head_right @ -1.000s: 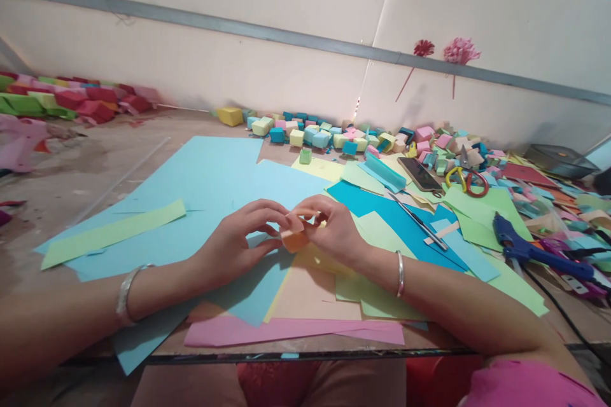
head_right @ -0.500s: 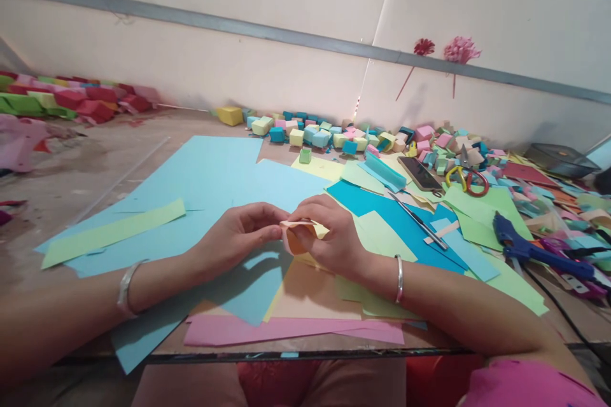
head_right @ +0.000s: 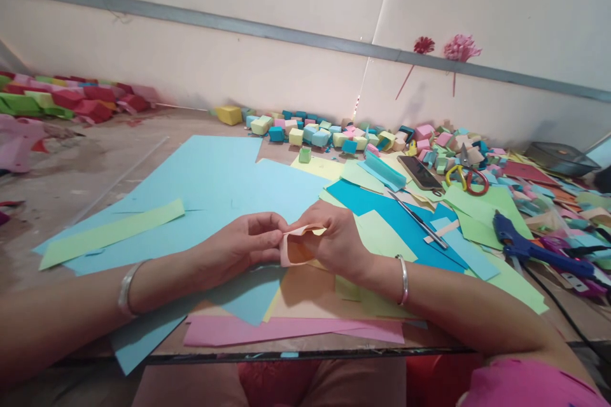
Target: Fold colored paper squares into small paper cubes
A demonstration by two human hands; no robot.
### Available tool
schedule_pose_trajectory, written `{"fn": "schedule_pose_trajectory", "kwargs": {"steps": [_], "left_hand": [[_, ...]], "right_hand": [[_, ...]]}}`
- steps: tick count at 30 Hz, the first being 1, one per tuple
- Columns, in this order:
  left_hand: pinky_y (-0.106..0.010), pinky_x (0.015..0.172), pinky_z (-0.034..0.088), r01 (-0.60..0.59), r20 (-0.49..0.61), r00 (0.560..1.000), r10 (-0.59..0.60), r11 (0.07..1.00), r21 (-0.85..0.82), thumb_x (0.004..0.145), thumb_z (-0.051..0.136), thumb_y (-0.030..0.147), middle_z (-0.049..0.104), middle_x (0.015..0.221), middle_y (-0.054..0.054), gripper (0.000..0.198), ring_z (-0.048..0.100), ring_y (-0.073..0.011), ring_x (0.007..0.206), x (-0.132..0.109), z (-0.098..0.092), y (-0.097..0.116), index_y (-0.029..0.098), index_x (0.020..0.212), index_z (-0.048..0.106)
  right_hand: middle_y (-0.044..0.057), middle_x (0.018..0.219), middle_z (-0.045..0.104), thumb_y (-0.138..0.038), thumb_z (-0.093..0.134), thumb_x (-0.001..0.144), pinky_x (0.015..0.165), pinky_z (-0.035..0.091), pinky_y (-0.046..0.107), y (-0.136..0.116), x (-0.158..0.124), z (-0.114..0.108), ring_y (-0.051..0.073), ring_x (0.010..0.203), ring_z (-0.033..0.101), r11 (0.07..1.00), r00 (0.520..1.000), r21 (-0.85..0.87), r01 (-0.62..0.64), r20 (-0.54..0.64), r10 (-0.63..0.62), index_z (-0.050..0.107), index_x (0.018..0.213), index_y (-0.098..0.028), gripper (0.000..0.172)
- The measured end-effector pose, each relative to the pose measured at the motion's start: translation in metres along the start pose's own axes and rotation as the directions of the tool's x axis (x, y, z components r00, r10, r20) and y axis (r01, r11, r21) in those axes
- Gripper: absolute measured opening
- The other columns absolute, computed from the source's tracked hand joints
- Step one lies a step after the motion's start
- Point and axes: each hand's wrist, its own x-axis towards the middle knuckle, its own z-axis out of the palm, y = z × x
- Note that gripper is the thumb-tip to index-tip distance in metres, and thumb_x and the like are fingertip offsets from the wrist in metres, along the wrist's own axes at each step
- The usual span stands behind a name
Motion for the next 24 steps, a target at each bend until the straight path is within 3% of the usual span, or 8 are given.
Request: {"fn": "schedule_pose_trajectory", "kwargs": {"steps": [3,8,12,16,21,24], "left_hand": [[-0.028,0.079,0.052,0.072,0.04,0.997,-0.068,0.991,-0.109,0.07,0.081,0.026,0.065,0.081,0.0,0.025,0.064,-0.011,0.076,0.0,0.001,-0.001,0.018,0.083,0.062],[-0.034,0.082,0.054,0.037,0.006,0.999,-0.036,0.994,-0.102,0.071,0.08,0.028,0.065,0.081,-0.002,0.025,0.065,-0.0139,0.077,0.003,-0.001,-0.001,0.017,0.078,0.059],[-0.033,0.077,0.054,-0.075,-0.042,0.996,0.084,0.983,0.169,0.08,0.069,0.04,0.066,0.08,-0.005,0.025,0.064,-0.0154,0.076,0.002,0.001,0.004,0.016,0.078,0.063],[-0.03,0.071,0.053,-0.221,-0.035,0.958,0.284,0.813,0.539,0.076,0.069,0.036,0.067,0.081,-0.004,0.021,0.063,-0.0166,0.075,-0.003,0.007,0.013,0.016,0.079,0.065],[-0.025,0.066,0.052,-0.242,-0.018,0.938,0.345,0.692,0.68,0.074,0.06,0.02,0.064,0.073,0.0,0.004,0.061,-0.0136,0.071,-0.006,0.013,0.012,0.016,0.074,0.061],[-0.023,0.064,0.051,-0.241,-0.013,0.933,0.359,0.652,0.719,0.073,0.053,0.013,0.063,0.071,0.001,0.007,0.059,-0.0118,0.068,-0.006,0.013,0.009,0.016,0.072,0.059]], "right_hand": [[0.003,0.073,0.07,-0.025,0.069,0.077,0.059,0.046,0.027,-0.001,0.0,0.002,0.015,0.067,0.061,0.999,0.998,0.014,-0.052,0.028,0.051,0.076,0.074,-0.024,0.007],[0.001,0.079,0.072,-0.016,0.066,0.075,0.06,0.044,0.027,-0.005,0.004,0.001,0.014,0.071,0.061,0.996,0.999,-0.073,-0.044,0.007,0.045,0.07,0.072,-0.023,0.009],[-0.001,0.068,0.067,-0.02,0.069,0.074,0.058,0.043,0.026,-0.007,0.004,0.0,0.012,0.063,0.057,0.99,0.996,-0.115,-0.082,0.008,0.084,0.068,0.065,-0.021,0.009],[-0.001,0.069,0.067,-0.022,0.068,0.076,0.06,0.044,0.026,-0.006,0.001,0.004,0.012,0.064,0.057,0.99,0.995,-0.123,-0.066,0.062,0.074,0.066,0.065,-0.022,0.01],[-0.004,0.062,0.057,-0.023,0.068,0.073,0.054,0.037,0.023,-0.004,-0.002,0.011,0.01,0.058,0.048,0.978,0.992,-0.183,-0.099,0.061,0.111,0.054,0.065,-0.02,0.017],[-0.003,0.061,0.055,-0.031,0.068,0.077,0.055,0.037,0.023,-0.003,-0.001,0.011,0.009,0.058,0.047,0.984,0.986,-0.151,-0.09,0.126,0.11,0.05,0.062,-0.02,0.027]]}}
